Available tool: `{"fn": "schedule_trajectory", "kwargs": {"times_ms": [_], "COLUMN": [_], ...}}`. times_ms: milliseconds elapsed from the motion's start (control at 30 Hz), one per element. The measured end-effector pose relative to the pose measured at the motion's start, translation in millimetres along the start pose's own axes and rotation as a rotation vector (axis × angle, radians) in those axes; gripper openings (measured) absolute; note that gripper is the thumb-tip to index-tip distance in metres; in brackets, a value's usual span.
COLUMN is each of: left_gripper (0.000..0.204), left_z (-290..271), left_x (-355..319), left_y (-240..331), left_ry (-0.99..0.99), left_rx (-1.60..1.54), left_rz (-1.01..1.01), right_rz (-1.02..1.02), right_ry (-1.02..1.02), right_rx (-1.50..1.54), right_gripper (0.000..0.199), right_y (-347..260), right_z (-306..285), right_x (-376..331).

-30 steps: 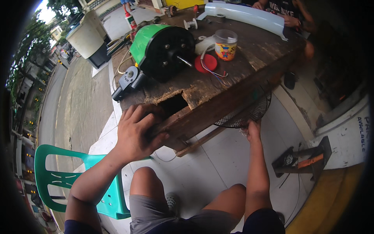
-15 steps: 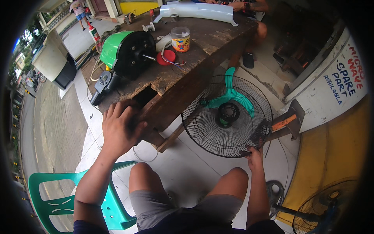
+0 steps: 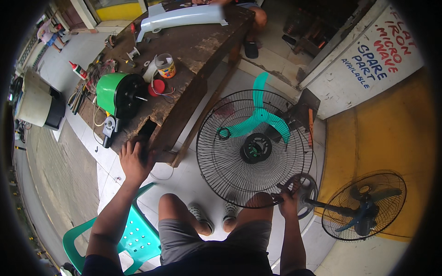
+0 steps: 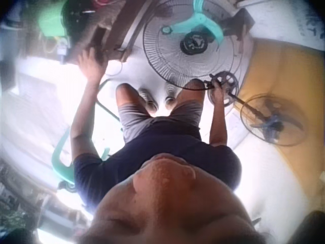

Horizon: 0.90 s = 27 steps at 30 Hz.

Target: The person assembles a table fan by attaching the motor housing, fan blades, and front grille to the base. They wipe the fan blades and grille with a cloth during assembly and place the completed fan on the workbench.

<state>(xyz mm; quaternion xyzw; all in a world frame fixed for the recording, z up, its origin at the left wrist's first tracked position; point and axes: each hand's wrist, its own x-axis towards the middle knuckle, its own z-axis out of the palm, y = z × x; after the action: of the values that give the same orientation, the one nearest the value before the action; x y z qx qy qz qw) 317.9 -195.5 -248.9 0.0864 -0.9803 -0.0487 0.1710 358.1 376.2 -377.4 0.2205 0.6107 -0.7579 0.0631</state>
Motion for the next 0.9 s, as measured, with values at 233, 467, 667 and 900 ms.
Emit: {"fn": "schedule_trajectory", "kwargs": {"times_ms": [233,467,667,900], "left_gripper": [0.047,0.052,0.055,0.098], "left_z": [9.8,-0.3,-76.9,-207.2], "left_x": [-5.0,-1.7,-21.3,-81.1], "left_y": [-3.6,-4.4,13.6,61.7], "left_ry": [-0.012,-0.101,-0.367,-0.702], "left_rx": [0.053,0.018,-0.750,-1.851], "left_rz": [0.008,0.038,-0.214,-0.791], "right_rz": [0.114,0.113,0.134,0.089], "right_ry": [-0.130,-0.174,-0.221,-0.295], "right_rx": [0.077,0.158,0.057,-0.157], "right_gripper": [0.096,0.094,0.093,0.096], "right_y": [-10.6,-35.8,-132.8,-273.5], "right_z": [4.3,14.4,28.3,76.6], "right_x": [-37.8,-68.1,-113.9,-174.5]}}
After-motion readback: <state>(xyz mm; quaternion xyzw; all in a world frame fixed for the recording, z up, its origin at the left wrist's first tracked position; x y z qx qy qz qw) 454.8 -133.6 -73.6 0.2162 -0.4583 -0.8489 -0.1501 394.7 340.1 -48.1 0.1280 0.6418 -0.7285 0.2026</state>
